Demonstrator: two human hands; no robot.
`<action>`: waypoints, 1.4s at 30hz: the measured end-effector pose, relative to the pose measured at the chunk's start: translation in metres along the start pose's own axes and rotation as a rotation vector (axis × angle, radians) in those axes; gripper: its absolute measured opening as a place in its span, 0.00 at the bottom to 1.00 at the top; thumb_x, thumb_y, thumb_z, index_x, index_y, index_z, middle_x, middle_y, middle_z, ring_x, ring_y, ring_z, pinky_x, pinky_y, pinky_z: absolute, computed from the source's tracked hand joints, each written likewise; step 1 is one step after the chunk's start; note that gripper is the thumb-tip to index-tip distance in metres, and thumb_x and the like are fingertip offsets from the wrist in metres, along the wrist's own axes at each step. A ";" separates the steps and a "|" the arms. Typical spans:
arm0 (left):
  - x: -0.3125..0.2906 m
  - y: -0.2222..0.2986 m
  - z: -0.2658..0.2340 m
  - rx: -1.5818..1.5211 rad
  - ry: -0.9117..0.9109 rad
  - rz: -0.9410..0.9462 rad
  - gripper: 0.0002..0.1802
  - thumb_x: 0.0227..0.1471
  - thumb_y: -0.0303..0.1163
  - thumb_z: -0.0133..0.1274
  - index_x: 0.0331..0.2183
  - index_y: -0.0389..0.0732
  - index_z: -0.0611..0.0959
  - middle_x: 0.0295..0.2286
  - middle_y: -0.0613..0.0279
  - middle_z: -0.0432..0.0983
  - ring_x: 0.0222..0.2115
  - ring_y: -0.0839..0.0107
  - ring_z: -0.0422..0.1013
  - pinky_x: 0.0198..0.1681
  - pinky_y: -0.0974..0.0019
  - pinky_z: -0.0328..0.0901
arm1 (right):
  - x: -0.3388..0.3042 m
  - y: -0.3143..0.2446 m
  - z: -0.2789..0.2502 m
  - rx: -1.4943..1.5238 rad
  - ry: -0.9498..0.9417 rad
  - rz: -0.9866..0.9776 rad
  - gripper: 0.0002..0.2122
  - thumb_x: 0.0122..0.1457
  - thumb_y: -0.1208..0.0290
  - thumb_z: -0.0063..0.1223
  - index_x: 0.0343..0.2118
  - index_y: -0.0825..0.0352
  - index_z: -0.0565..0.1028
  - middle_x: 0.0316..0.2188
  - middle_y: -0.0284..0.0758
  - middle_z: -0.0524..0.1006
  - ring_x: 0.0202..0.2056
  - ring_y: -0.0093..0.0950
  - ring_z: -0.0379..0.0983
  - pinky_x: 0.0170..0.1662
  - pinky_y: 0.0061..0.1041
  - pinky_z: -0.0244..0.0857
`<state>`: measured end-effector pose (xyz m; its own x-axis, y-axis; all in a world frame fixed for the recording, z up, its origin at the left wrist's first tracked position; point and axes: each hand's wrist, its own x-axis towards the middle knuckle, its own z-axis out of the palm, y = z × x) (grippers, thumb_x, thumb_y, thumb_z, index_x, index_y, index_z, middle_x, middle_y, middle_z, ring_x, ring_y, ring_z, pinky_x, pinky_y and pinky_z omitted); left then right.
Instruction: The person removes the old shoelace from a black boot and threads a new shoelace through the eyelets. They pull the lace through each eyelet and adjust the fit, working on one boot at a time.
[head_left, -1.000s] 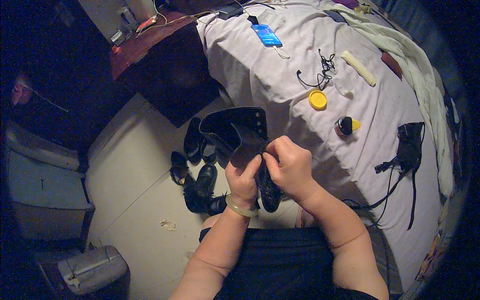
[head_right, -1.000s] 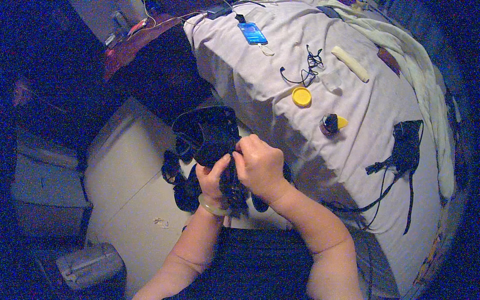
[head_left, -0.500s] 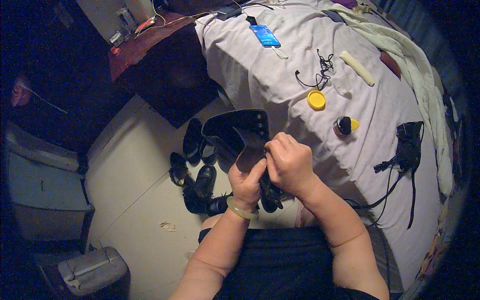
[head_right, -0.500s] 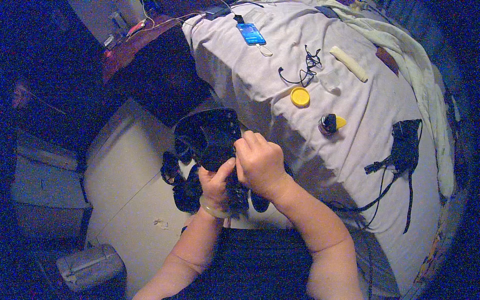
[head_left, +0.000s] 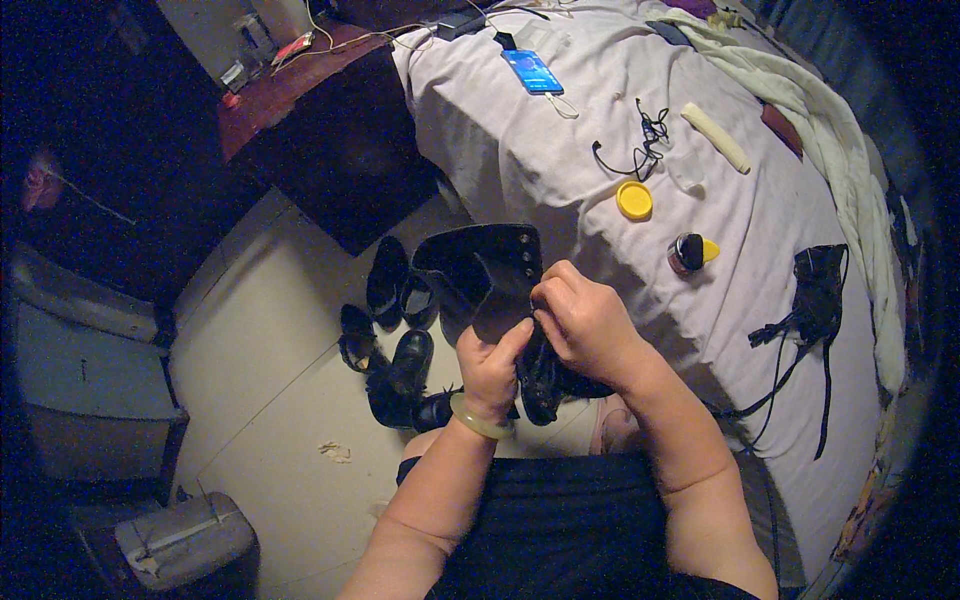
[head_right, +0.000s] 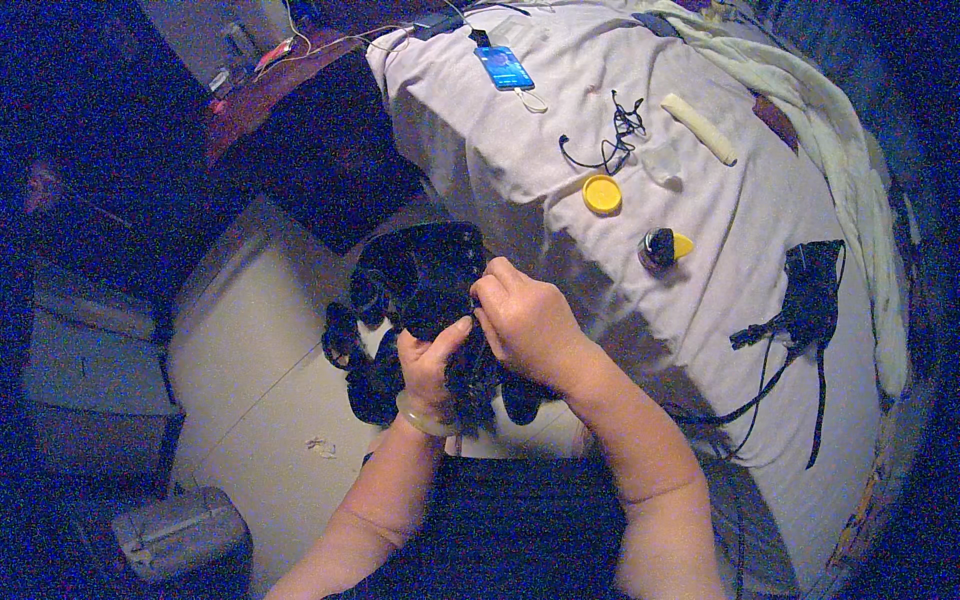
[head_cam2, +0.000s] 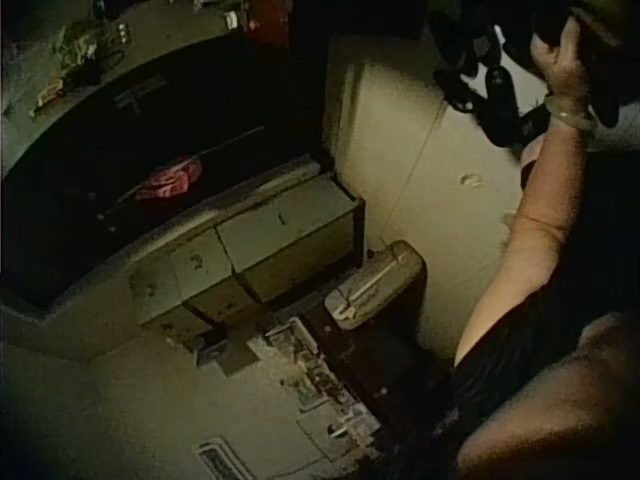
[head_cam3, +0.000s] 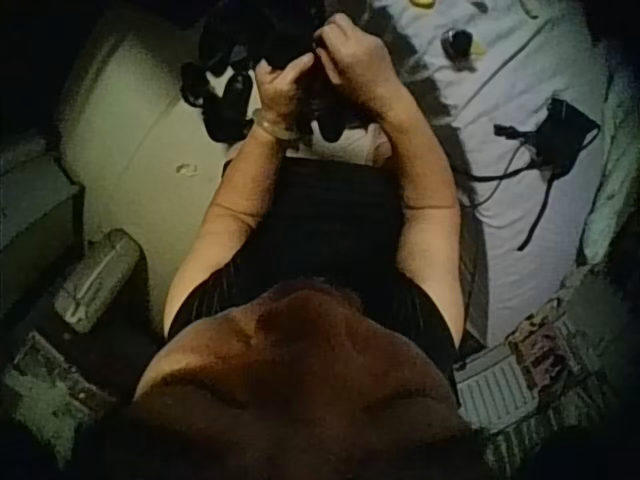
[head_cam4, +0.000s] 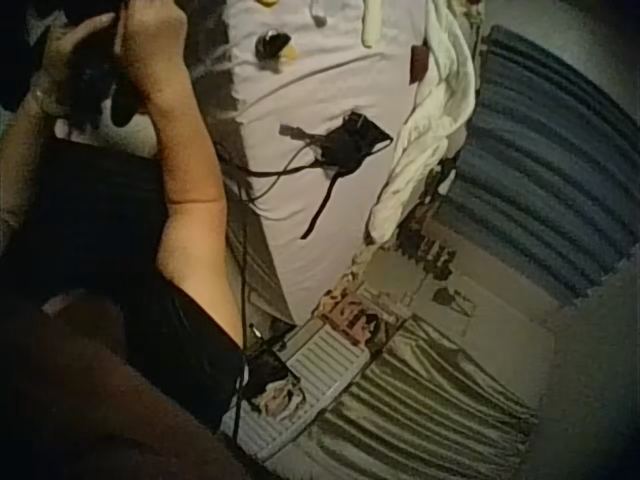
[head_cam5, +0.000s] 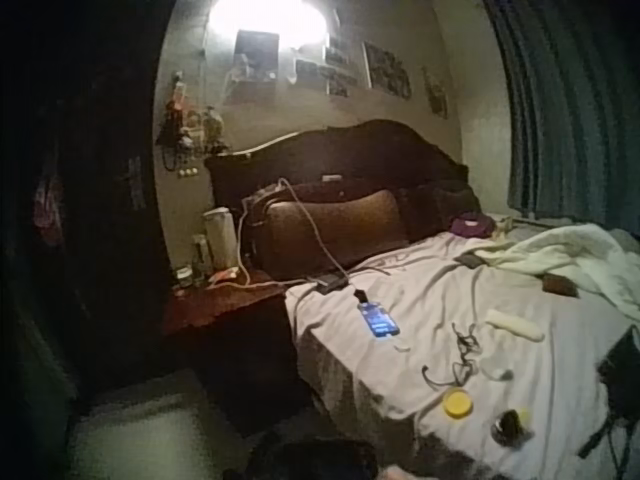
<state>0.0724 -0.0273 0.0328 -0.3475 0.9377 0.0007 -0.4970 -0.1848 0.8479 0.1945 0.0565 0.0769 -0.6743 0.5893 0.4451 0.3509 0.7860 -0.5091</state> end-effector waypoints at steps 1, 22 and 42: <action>0.000 0.000 0.000 0.002 -0.003 -0.002 0.11 0.51 0.21 0.52 0.40 0.35 0.79 0.36 0.64 0.77 0.36 0.75 0.72 0.41 0.72 0.66 | -0.001 0.001 -0.001 0.008 -0.011 0.008 0.09 0.45 0.81 0.56 0.30 0.69 0.70 0.30 0.41 0.71 0.28 0.41 0.73 0.29 0.33 0.69; -0.001 0.002 0.007 -0.053 -0.008 -0.024 0.12 0.53 0.22 0.51 0.41 0.35 0.78 0.37 0.64 0.76 0.37 0.76 0.70 0.43 0.73 0.64 | -0.005 -0.002 0.024 -0.117 0.223 0.011 0.09 0.47 0.79 0.52 0.33 0.70 0.69 0.31 0.43 0.69 0.24 0.41 0.73 0.26 0.34 0.71; 0.001 -0.008 0.002 -0.030 -0.059 -0.045 0.13 0.53 0.23 0.51 0.43 0.35 0.78 0.38 0.65 0.76 0.38 0.76 0.70 0.44 0.72 0.64 | -0.007 -0.004 0.015 -0.233 0.114 0.089 0.13 0.40 0.74 0.58 0.27 0.66 0.65 0.26 0.41 0.66 0.25 0.40 0.72 0.25 0.36 0.68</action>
<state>0.0778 -0.0243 0.0274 -0.2771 0.9608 -0.0045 -0.5348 -0.1504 0.8315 0.1879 0.0464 0.0647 -0.5610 0.6647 0.4934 0.5540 0.7443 -0.3728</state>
